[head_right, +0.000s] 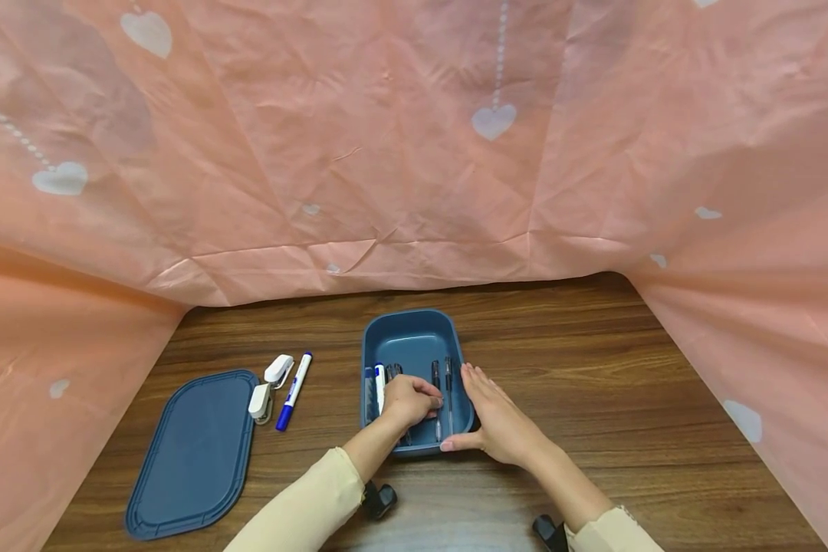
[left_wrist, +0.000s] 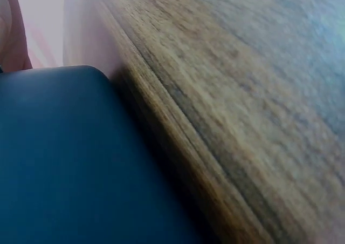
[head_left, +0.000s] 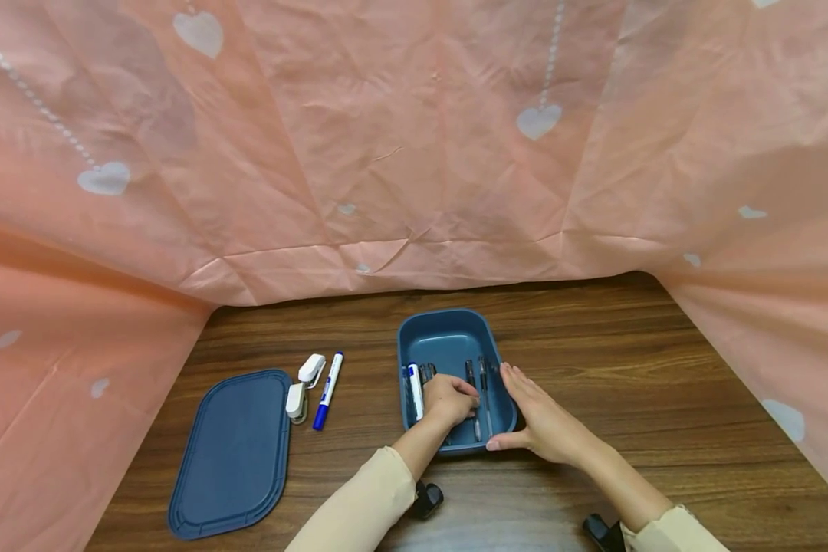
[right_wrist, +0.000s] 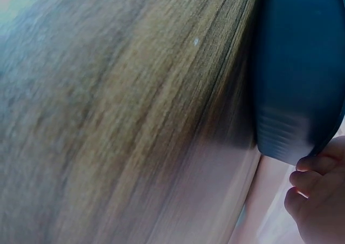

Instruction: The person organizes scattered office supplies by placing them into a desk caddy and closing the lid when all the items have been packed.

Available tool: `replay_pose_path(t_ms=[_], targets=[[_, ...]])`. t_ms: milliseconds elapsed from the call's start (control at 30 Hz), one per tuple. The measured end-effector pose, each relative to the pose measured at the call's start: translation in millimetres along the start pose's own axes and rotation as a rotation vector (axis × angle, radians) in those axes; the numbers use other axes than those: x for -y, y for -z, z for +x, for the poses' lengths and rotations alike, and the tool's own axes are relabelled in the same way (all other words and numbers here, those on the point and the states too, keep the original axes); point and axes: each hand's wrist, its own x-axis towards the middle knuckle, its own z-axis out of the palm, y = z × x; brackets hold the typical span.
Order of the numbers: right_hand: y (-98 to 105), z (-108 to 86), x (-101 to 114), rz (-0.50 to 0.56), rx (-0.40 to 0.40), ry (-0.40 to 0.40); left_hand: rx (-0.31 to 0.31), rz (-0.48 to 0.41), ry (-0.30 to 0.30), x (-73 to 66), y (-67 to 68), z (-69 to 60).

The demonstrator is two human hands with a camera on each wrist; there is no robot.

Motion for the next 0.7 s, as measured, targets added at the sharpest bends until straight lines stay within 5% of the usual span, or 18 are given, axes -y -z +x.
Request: replay_pose_path(t_ms=[700], targets=[[-0.8,-0.1,-1.7,-0.001,-0.003,0.01,-0.031,0.033,-0.018,-1.8,-1.5,-1.4]])
